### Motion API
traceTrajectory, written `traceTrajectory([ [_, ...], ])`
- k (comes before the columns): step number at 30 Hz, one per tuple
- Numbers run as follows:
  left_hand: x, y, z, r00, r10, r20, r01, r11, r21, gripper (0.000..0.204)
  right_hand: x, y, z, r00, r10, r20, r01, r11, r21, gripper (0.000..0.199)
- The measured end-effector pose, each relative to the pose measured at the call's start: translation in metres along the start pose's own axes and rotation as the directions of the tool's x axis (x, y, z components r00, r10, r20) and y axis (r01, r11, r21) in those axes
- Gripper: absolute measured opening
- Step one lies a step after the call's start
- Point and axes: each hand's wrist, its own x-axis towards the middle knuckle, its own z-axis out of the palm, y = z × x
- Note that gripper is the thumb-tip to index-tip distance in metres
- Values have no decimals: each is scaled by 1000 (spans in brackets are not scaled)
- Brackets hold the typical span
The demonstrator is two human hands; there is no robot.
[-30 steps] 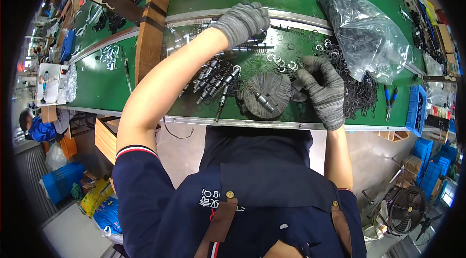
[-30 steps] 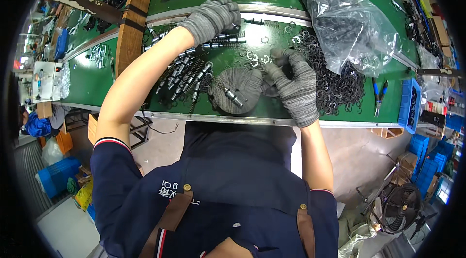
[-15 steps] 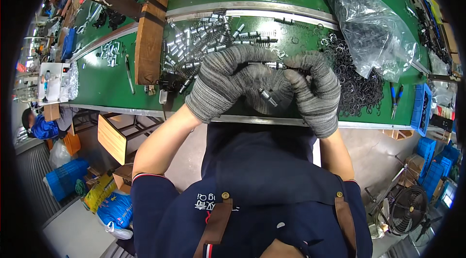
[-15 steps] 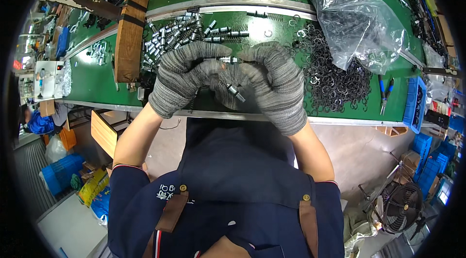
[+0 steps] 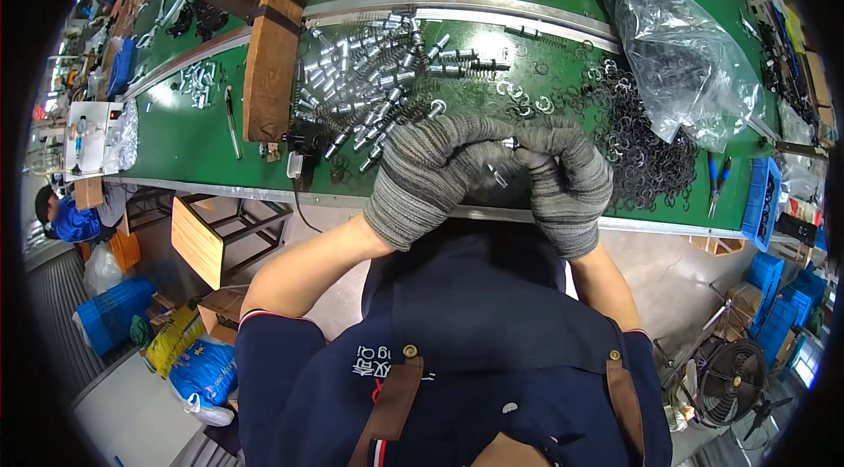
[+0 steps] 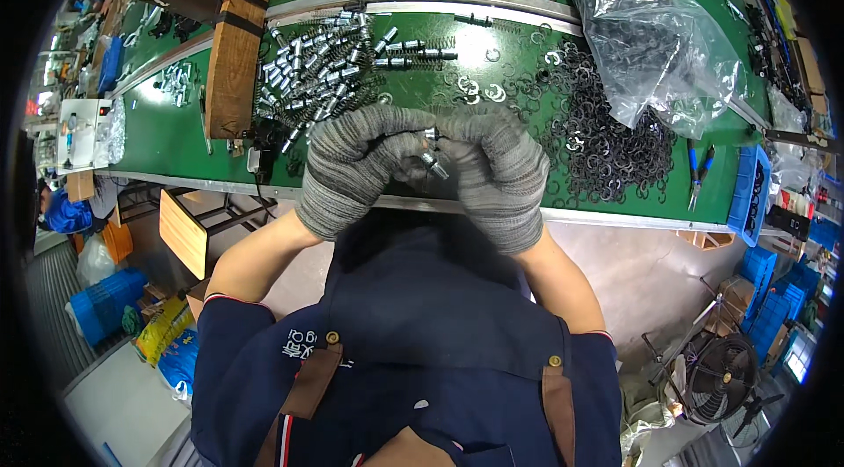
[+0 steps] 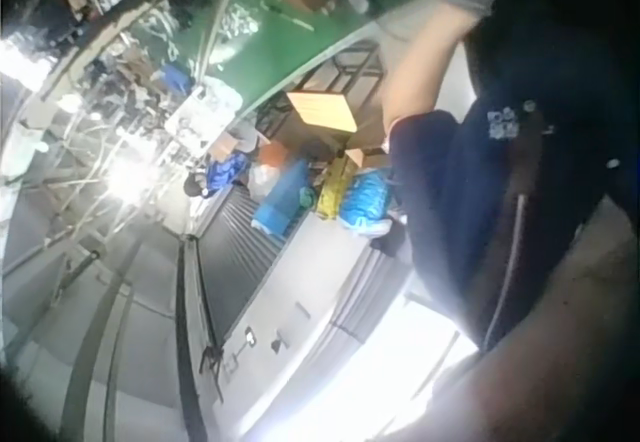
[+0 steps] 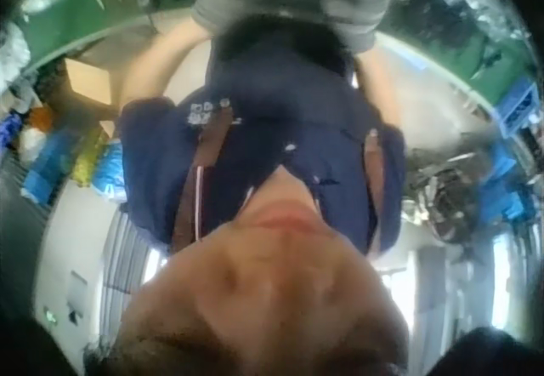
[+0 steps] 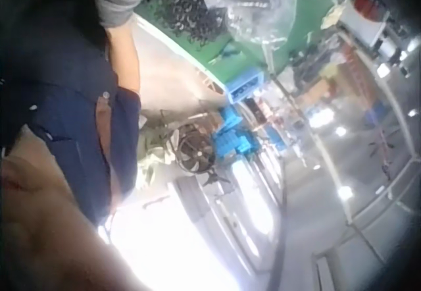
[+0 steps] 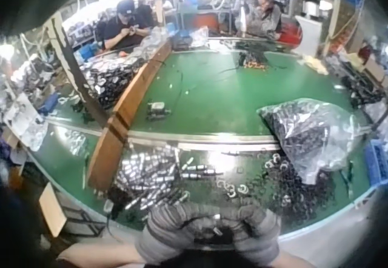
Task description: Assembling small metal and plastic hardware components at a workstation.
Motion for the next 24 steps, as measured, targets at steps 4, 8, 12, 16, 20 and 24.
traceTrajectory([
  [4, -2, -9, 5, 974, 226, 9, -223, 957, 186, 16, -6, 9, -12, 989, -53, 139, 76, 982, -170, 16],
  [8, -1, -23, 8, 939, 345, -15, -328, 904, 276, 17, 19, -17, -16, 941, -199, 272, 276, 918, -284, 26],
  [12, -17, -13, 6, 968, 215, -126, -210, 976, 51, 19, 17, -19, -16, 867, -305, 394, 441, 838, -322, 30],
  [16, -45, -8, -42, 807, 392, -441, -189, 880, 436, 34, 0, -8, -20, 947, 281, 156, -303, 943, 140, 19],
  [20, -62, -47, -119, 769, 416, -486, 335, 386, 860, 57, 11, -9, -28, 854, 467, 230, -519, 724, 454, 32],
  [24, -73, -67, -127, 816, 344, -464, 383, 280, 880, 60, -4, -4, -6, 891, 356, 282, -406, 902, 146, 35],
])
